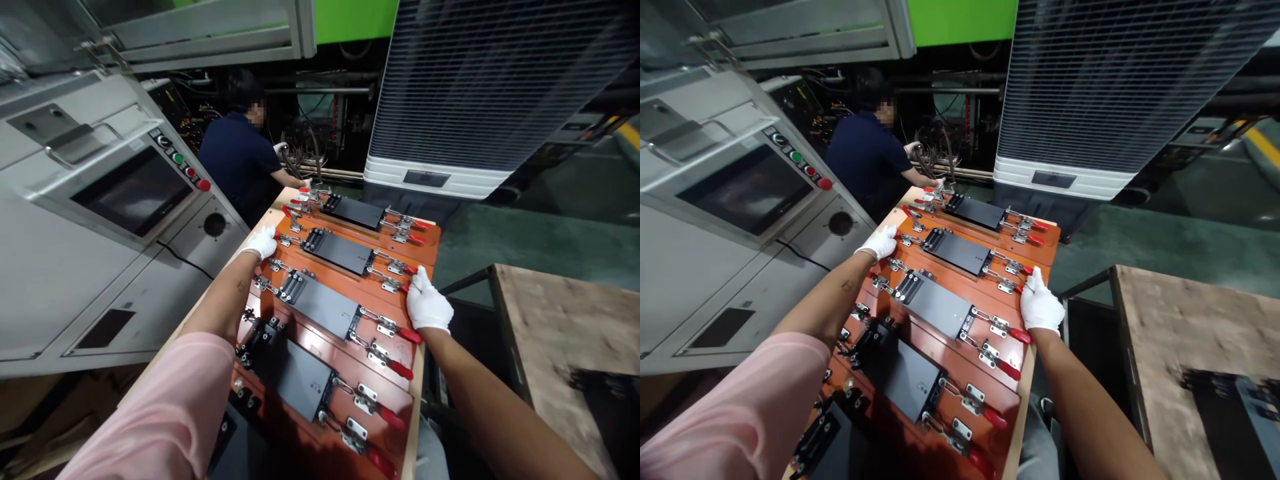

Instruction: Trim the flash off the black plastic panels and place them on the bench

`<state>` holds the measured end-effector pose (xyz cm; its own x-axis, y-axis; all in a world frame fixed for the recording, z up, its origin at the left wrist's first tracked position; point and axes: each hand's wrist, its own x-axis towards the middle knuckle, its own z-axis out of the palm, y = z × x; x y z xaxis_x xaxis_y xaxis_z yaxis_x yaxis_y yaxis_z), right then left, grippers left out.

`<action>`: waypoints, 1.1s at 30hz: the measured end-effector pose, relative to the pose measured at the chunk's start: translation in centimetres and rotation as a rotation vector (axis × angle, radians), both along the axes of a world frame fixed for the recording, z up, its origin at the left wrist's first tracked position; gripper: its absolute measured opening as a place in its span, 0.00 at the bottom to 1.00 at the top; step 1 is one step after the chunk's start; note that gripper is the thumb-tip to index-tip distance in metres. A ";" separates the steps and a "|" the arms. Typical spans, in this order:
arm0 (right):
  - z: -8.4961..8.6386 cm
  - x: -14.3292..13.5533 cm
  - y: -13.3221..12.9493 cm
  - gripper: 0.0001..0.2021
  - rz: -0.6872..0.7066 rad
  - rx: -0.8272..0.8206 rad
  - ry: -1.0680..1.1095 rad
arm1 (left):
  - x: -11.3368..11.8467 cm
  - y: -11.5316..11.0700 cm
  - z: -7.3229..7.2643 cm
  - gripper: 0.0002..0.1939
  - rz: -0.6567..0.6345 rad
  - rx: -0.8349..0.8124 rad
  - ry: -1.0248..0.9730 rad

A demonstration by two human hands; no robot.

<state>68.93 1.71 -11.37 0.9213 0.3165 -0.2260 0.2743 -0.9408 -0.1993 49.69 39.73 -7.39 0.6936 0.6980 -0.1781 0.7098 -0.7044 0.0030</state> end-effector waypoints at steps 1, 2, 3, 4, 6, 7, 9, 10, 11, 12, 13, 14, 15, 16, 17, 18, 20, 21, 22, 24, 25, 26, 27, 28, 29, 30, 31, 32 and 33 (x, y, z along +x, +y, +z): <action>0.1 -0.1 0.0 0.28 0.002 -0.002 -0.001 | 0.0 0.1 0.2 0.22 0.007 -0.013 0.000; 0.3 -0.1 0.1 0.28 0.003 -0.003 -0.001 | 0.1 0.1 0.5 0.22 0.013 -0.021 -0.001; 0.4 -0.2 0.1 0.28 0.004 -0.003 0.000 | 0.1 0.2 0.9 0.25 0.017 -0.021 -0.007; 0.5 -0.2 0.1 0.28 0.004 -0.004 0.000 | 0.2 0.1 1.4 0.28 0.022 -0.011 -0.017; 0.7 -0.3 0.2 0.28 0.001 -0.004 0.001 | 0.6 -0.1 2.2 0.38 0.020 0.036 -0.054; 0.7 -0.3 0.2 0.28 0.000 -0.004 0.001 | 0.9 -0.3 2.6 0.41 0.004 0.063 -0.076; 0.7 -0.3 0.2 0.27 -0.003 -0.006 0.001 | 1.7 -0.8 3.1 0.43 -0.048 0.104 -0.112; 0.6 -0.3 0.2 0.27 -0.003 -0.009 0.001 | 2.1 -0.9 3.2 0.42 -0.069 0.114 -0.121; 0.6 -0.2 0.2 0.27 -0.002 -0.012 0.002 | 2.6 -0.9 3.1 0.41 -0.076 0.119 -0.123; 0.5 -0.2 0.2 0.27 -0.001 -0.015 0.002 | 2.9 -0.9 3.0 0.39 -0.065 0.119 -0.119; 0.5 -0.2 0.2 0.27 -0.001 -0.017 0.002 | 3.2 -0.7 2.9 0.38 -0.045 0.115 -0.111; 0.4 -0.1 0.2 0.27 -0.001 -0.019 0.002 | 3.5 -0.4 2.7 0.36 -0.025 0.107 -0.102; 0.4 -0.1 0.2 0.27 -0.001 -0.020 0.001 | 3.6 -0.1 2.5 0.35 -0.012 0.095 -0.091; 0.4 -0.1 0.2 0.27 -0.003 -0.019 0.001 | 3.6 0.2 2.2 0.33 -0.008 0.078 -0.079; 0.3 -0.1 0.2 0.27 -0.004 -0.018 0.001 | 3.6 0.6 2.0 0.32 -0.011 0.060 -0.066; 0.3 -0.1 0.2 0.27 -0.006 -0.016 0.001 | 3.6 0.9 1.7 0.32 -0.015 0.042 -0.054; 0.1 0.0 0.2 0.27 -0.011 -0.014 0.002 | 3.5 1.4 1.1 0.32 -0.016 0.015 -0.037; 0.0 0.0 0.2 0.27 -0.014 -0.016 0.002 | 3.6 1.6 0.8 0.33 -0.014 0.005 -0.032; -0.1 0.1 0.1 0.27 -0.016 -0.018 0.002 | 3.8 1.7 0.4 0.33 -0.011 -0.004 -0.028; -0.3 0.1 0.1 0.27 -0.019 -0.026 0.000 | 4.3 1.9 -0.2 0.32 -0.002 -0.021 -0.021; -0.4 0.1 0.1 0.27 -0.018 -0.029 -0.002 | 4.6 2.0 -0.4 0.30 0.001 -0.031 -0.018; -0.4 0.1 0.1 0.28 -0.016 -0.031 -0.005 | 4.9 2.2 -0.4 0.29 0.002 -0.044 -0.013; -0.3 0.1 0.1 0.28 -0.013 -0.032 -0.007 | 5.0 2.3 -0.3 0.28 0.000 -0.058 -0.009; -0.2 0.1 0.1 0.27 -0.010 -0.031 -0.009 | 4.9 2.5 -0.1 0.27 -0.001 -0.068 -0.004; -0.1 0.0 0.2 0.27 -0.007 -0.029 -0.010 | 4.6 2.6 0.2 0.26 0.004 -0.074 0.002; 0.0 0.0 0.2 0.27 -0.005 -0.025 -0.010 | 4.0 2.7 0.6 0.26 0.020 -0.071 0.009; 0.1 0.0 0.2 0.28 -0.004 -0.019 -0.010 | 3.1 2.7 1.0 0.26 0.049 -0.059 0.017; 0.2 -0.1 0.2 0.28 -0.003 -0.012 -0.010 | 2.1 2.6 1.2 0.28 0.086 -0.041 0.026; 0.2 -0.1 0.2 0.28 -0.003 -0.004 -0.009 | 1.0 2.4 1.4 0.29 0.126 -0.027 0.038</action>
<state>68.86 1.87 -11.17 0.9242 0.3129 -0.2189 0.2733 -0.9424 -0.1931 50.64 42.11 -6.02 0.5929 0.7738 -0.2230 0.7927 -0.6096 -0.0079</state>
